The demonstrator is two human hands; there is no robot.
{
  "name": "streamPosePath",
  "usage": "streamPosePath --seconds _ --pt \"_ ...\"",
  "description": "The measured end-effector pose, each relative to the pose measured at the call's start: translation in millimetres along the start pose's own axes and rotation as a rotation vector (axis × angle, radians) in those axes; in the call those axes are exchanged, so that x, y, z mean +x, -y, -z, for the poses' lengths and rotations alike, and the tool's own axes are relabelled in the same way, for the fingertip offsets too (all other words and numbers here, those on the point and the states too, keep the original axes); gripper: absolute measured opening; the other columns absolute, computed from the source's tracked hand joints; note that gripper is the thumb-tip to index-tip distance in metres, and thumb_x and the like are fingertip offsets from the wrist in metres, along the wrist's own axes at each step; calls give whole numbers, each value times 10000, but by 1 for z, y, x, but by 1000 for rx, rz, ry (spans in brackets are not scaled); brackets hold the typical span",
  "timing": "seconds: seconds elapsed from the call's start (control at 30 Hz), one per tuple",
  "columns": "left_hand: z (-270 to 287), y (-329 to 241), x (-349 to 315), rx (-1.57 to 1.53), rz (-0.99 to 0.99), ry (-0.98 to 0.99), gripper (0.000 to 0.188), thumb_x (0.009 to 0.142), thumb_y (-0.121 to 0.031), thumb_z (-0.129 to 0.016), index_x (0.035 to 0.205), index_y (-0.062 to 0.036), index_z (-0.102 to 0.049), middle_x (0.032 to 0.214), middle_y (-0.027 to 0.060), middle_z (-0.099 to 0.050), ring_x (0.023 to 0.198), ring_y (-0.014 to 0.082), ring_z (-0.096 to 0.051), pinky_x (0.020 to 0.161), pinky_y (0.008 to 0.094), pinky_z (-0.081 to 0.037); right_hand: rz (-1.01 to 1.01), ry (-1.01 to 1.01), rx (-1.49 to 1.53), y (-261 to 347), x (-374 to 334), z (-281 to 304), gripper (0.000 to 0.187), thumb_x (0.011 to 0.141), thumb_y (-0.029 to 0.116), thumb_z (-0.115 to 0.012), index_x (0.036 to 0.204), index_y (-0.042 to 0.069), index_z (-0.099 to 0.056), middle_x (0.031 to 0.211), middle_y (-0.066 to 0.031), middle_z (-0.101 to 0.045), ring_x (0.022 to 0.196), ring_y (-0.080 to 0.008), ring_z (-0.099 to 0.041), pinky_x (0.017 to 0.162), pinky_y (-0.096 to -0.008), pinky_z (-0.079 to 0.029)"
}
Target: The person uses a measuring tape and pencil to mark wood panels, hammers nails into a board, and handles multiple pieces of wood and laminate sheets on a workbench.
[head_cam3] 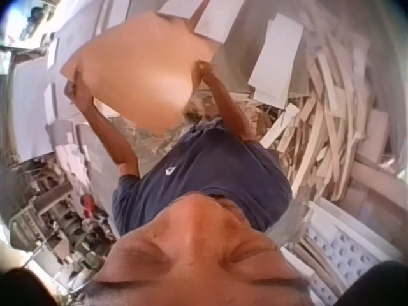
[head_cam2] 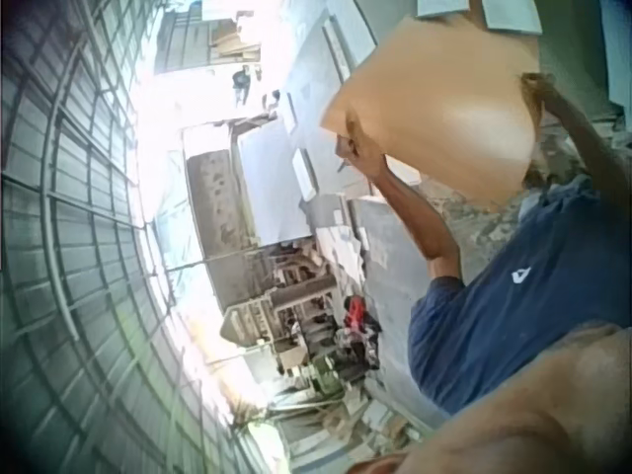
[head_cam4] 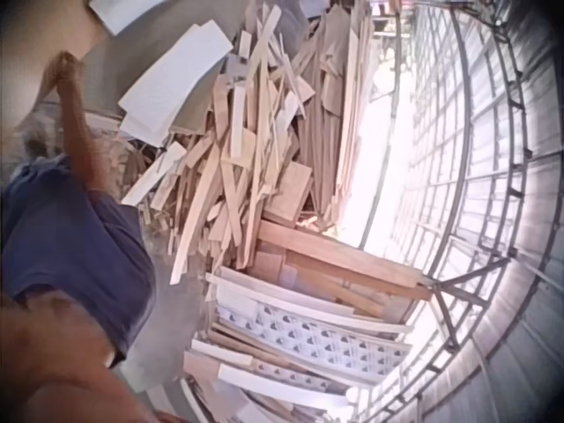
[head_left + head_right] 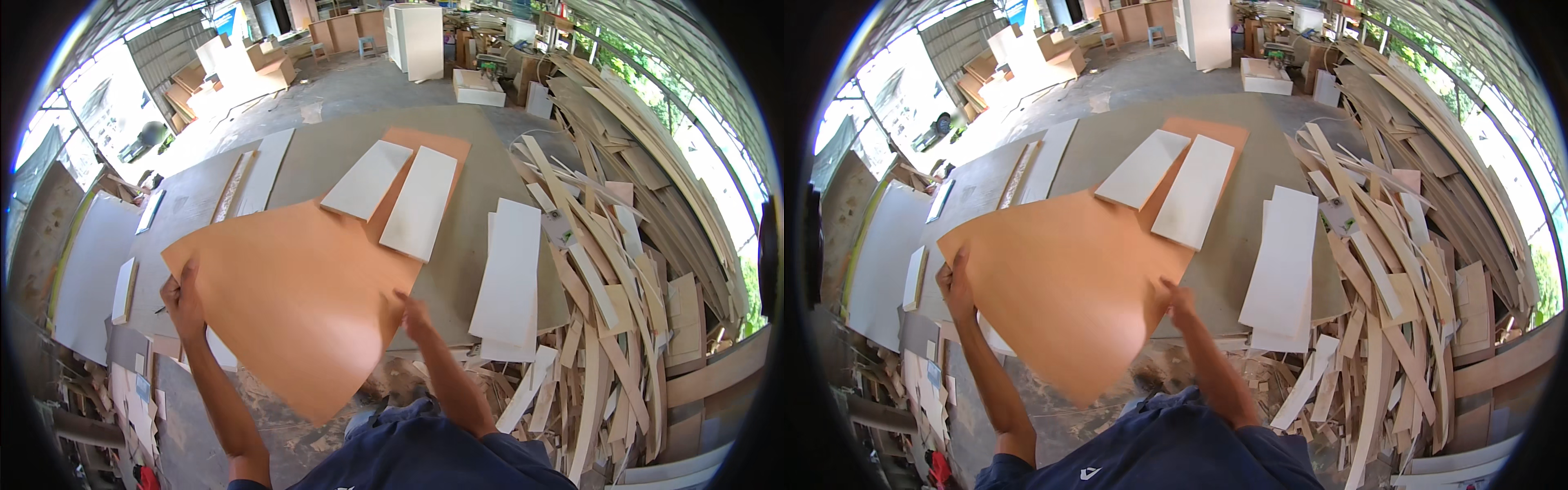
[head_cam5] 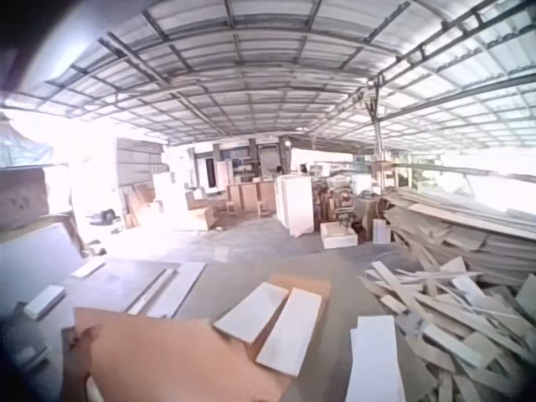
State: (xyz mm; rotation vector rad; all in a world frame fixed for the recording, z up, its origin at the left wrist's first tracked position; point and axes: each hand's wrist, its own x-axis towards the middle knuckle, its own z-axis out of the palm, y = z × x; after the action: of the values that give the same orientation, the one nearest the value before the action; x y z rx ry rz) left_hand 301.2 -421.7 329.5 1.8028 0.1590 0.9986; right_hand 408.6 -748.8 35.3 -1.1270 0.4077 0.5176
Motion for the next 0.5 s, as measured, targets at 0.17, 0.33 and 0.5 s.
streamPosePath --seconds 0.17,0.33,0.5 --pt "38 -45 -25 202 -88 -46 325 939 -185 -616 692 14 -544 637 -53 -506 617 34 -383 552 242 -291 -94 52 450 -91 7 -54 222 856 73 -673 998 -91 -624 984 -154 -644 862 -275 -641 705 -354 -514" --pt "75 -84 -50 329 -112 -46 322 918 -186 -621 685 21 -541 619 -16 -501 602 60 -385 554 266 -286 -339 175 582 -132 6 -75 341 891 93 -662 1134 -72 -489 1077 -190 -608 987 -312 -634 832 -395 -543" --pt "66 -137 -91 548 -472 -36 298 860 -156 -644 664 35 -525 636 32 -549 627 143 -437 609 336 -320 -225 -78 589 -125 -28 -113 338 896 126 -670 1117 -28 -466 1063 -181 -604 946 -317 -645 805 -430 -555"
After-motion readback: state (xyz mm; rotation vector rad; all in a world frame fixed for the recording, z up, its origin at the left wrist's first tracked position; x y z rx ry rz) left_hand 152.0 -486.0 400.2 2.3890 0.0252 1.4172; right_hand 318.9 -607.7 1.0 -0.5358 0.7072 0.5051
